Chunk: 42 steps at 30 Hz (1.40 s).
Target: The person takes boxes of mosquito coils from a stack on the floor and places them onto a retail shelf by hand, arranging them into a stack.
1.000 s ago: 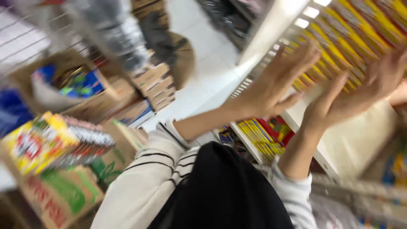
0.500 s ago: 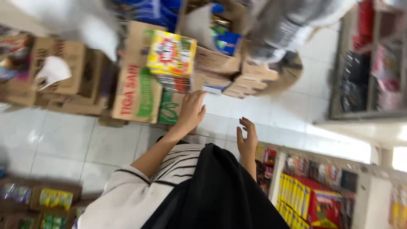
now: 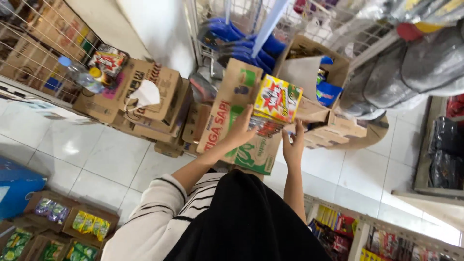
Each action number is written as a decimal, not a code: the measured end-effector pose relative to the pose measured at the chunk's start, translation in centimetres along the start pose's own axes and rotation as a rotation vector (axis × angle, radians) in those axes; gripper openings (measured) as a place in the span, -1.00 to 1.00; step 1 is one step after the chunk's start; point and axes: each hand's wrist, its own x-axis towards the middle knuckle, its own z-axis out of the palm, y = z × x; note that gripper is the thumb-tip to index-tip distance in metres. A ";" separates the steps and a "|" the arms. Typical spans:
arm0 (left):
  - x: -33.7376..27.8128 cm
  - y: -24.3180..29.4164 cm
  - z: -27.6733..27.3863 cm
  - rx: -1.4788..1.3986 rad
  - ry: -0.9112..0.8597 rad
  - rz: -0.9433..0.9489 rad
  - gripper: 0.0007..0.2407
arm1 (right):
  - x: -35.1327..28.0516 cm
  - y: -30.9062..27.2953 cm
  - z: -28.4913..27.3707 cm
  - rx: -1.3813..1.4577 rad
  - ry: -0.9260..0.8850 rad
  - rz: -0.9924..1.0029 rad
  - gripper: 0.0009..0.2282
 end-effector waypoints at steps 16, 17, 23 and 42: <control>1.0 -0.1 -1.1 -0.307 -0.219 -0.083 -0.25 | 1.6 2.9 2.9 -0.181 0.254 0.215 -0.53; 1.2 -0.2 -1.0 -0.311 -0.221 -0.051 -0.24 | 1.8 3.3 3.0 -0.221 0.207 0.211 -0.55; -1.3 -0.2 -2.7 -0.511 -0.184 -0.034 -0.30 | -1.9 6.2 4.9 -0.282 0.357 0.309 -0.69; -4.5 4.8 3.1 -1.022 -0.456 -0.406 -0.20 | -10.9 -7.7 2.8 0.597 0.364 0.427 -0.39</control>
